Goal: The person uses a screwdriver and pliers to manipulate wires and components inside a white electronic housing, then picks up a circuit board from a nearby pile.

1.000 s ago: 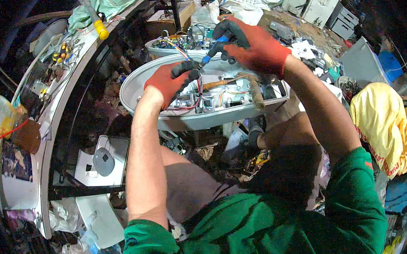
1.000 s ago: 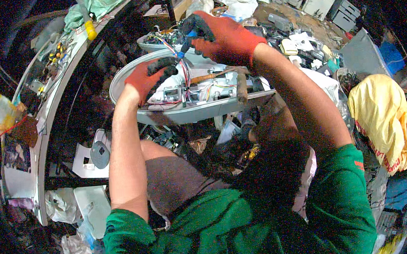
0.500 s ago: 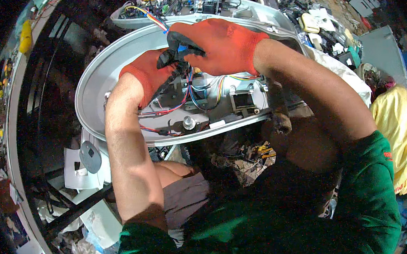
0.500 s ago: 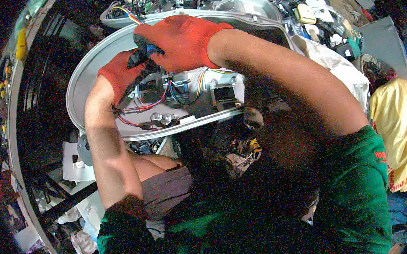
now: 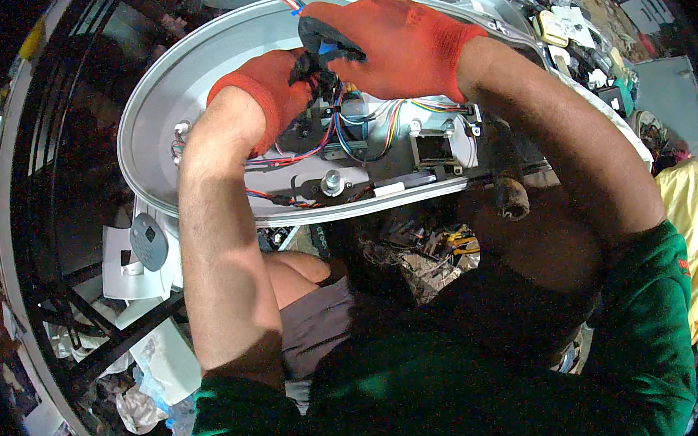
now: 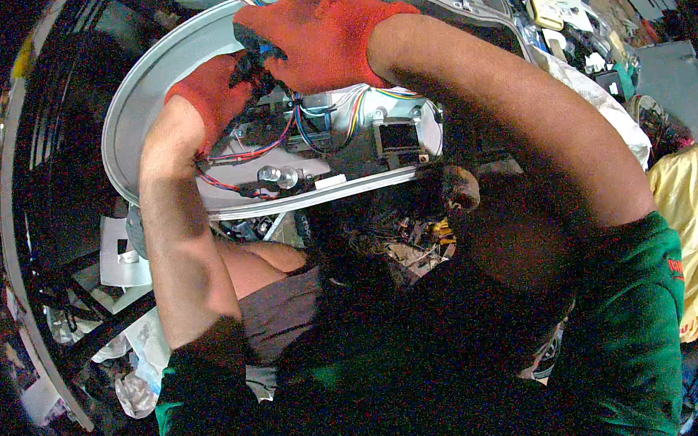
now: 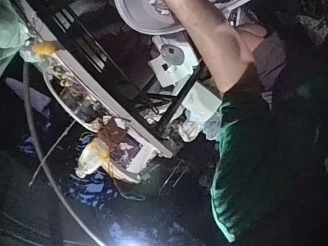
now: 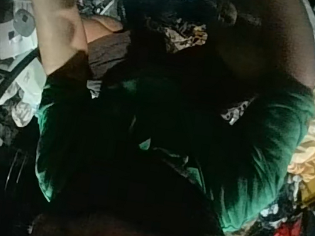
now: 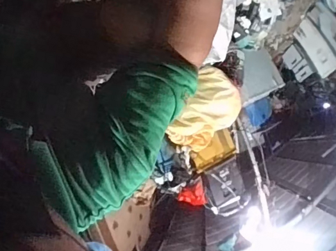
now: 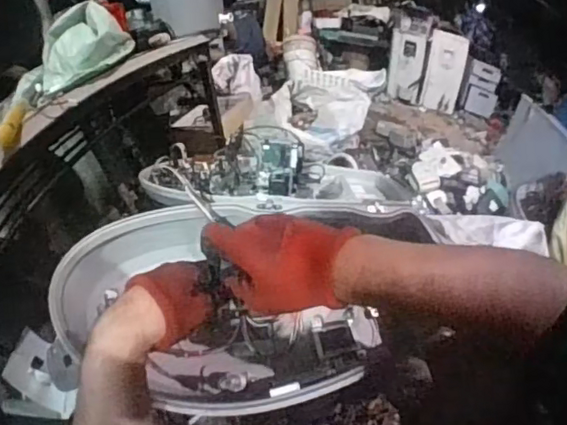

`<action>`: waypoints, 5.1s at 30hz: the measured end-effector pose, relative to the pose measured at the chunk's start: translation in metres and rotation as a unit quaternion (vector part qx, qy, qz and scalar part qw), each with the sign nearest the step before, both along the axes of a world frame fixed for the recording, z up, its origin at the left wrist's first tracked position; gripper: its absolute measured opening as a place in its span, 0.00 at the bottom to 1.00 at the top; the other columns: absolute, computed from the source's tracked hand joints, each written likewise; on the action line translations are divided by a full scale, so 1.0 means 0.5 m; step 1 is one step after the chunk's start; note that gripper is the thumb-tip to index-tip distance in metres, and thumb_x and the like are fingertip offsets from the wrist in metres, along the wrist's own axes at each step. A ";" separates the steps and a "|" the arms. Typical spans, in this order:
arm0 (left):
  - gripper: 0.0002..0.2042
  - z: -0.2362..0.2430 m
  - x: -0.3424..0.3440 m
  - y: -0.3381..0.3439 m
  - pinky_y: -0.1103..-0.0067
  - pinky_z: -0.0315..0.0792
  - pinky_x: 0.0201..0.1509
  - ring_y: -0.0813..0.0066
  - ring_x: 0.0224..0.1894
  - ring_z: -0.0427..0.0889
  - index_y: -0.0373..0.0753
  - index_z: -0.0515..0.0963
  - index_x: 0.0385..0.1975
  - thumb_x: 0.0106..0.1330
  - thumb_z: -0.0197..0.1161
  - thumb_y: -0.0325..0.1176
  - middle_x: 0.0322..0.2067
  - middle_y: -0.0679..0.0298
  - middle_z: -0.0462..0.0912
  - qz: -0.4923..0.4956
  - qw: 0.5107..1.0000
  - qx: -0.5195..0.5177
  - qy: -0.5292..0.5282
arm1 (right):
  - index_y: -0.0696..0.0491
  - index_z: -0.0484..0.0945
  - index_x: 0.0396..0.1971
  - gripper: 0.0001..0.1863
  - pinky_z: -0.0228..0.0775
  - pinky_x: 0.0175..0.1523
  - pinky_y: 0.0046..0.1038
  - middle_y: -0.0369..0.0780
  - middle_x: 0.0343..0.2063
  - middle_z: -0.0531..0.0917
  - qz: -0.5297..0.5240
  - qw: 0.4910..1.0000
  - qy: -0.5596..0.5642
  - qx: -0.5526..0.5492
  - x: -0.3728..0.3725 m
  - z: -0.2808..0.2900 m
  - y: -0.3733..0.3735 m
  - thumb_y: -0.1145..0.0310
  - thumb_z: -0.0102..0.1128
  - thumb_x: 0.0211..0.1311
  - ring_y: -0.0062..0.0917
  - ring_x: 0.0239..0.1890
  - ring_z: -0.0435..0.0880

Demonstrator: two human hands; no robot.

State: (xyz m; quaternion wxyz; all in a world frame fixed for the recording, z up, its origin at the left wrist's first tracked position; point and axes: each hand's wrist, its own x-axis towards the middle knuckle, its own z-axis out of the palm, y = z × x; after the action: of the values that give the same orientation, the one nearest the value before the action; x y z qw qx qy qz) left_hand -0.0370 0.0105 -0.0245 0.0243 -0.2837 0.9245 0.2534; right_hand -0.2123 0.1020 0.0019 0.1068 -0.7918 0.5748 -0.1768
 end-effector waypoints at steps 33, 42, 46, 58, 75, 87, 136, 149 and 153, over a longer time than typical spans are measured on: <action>0.16 -0.004 -0.002 0.000 0.64 0.74 0.46 0.48 0.43 0.80 0.41 0.76 0.47 0.62 0.53 0.37 0.38 0.49 0.82 -0.012 0.999 -0.027 -0.020 | 0.59 0.65 0.43 0.17 0.67 0.47 0.49 0.58 0.33 0.79 -0.026 0.997 -0.013 0.077 0.007 0.033 0.012 0.66 0.51 0.56 0.54 0.42 0.77; 0.15 -0.009 -0.006 -0.011 0.64 0.74 0.47 0.49 0.43 0.81 0.41 0.78 0.45 0.60 0.55 0.37 0.37 0.49 0.83 0.006 0.998 -0.019 -0.060 | 0.58 0.65 0.44 0.18 0.67 0.49 0.47 0.59 0.37 0.78 -0.002 0.994 0.009 0.107 0.004 0.041 0.006 0.64 0.51 0.56 0.54 0.45 0.77; 0.16 0.024 -0.017 0.000 0.65 0.74 0.46 0.49 0.43 0.81 0.42 0.77 0.47 0.58 0.57 0.35 0.38 0.50 0.83 0.025 0.993 -0.003 -0.116 | 0.59 0.67 0.45 0.19 0.68 0.51 0.45 0.57 0.40 0.79 -0.007 0.980 0.043 0.195 0.015 0.090 0.010 0.63 0.51 0.58 0.51 0.48 0.77; 0.18 0.022 -0.004 0.001 0.67 0.75 0.44 0.52 0.40 0.82 0.42 0.77 0.48 0.56 0.59 0.34 0.36 0.50 0.83 0.042 0.990 -0.018 -0.131 | 0.57 0.72 0.49 0.21 0.66 0.58 0.40 0.52 0.51 0.76 -0.050 0.969 0.107 0.215 0.048 0.102 0.007 0.57 0.50 0.64 0.44 0.57 0.73; 0.19 0.013 0.028 0.018 0.65 0.75 0.49 0.53 0.45 0.81 0.48 0.80 0.46 0.57 0.62 0.47 0.41 0.55 0.83 0.005 0.994 -0.057 0.091 | 0.57 0.71 0.52 0.22 0.73 0.43 0.29 0.37 0.34 0.80 -0.073 0.976 -0.203 -0.025 -0.084 0.048 0.037 0.67 0.61 0.58 0.25 0.34 0.78; 0.11 0.302 0.228 0.269 0.62 0.75 0.35 0.51 0.31 0.81 0.43 0.77 0.31 0.59 0.60 0.44 0.24 0.57 0.79 -0.107 0.964 -0.225 0.096 | 0.55 0.71 0.56 0.31 0.73 0.49 0.40 0.51 0.36 0.82 0.150 0.983 -0.070 0.077 0.076 0.214 0.266 0.58 0.60 0.51 0.46 0.40 0.82; 0.21 0.482 0.741 0.140 0.63 0.71 0.57 0.51 0.54 0.76 0.37 0.75 0.49 0.61 0.54 0.44 0.52 0.49 0.76 0.518 0.750 -0.271 -0.310 | 0.57 0.73 0.54 0.28 0.68 0.57 0.40 0.54 0.46 0.80 0.118 0.985 -0.120 0.048 0.097 0.192 0.316 0.60 0.59 0.54 0.49 0.49 0.78; 0.18 0.429 0.782 0.215 0.60 0.71 0.53 0.47 0.49 0.78 0.35 0.73 0.47 0.68 0.48 0.43 0.46 0.44 0.79 0.549 0.734 -0.379 -0.128 | 0.53 0.69 0.60 0.26 0.63 0.60 0.28 0.44 0.51 0.78 -0.095 0.962 -0.255 0.018 0.039 0.153 0.295 0.63 0.55 0.62 0.29 0.54 0.75; 0.15 0.371 0.771 0.304 0.74 0.75 0.52 0.70 0.46 0.81 0.31 0.74 0.51 0.72 0.51 0.34 0.46 0.56 0.81 0.456 0.808 -0.219 0.302 | 0.52 0.64 0.63 0.28 0.65 0.58 0.27 0.39 0.50 0.78 -0.078 0.919 -0.364 0.127 0.036 0.182 0.303 0.66 0.52 0.62 0.24 0.51 0.74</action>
State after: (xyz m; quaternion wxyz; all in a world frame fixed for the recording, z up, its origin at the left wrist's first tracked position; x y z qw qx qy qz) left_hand 0.3484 0.1628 0.1611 -0.4372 -0.5800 0.6802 0.0988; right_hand -0.1943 0.2533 0.0927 0.3946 -0.6050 0.5738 -0.3861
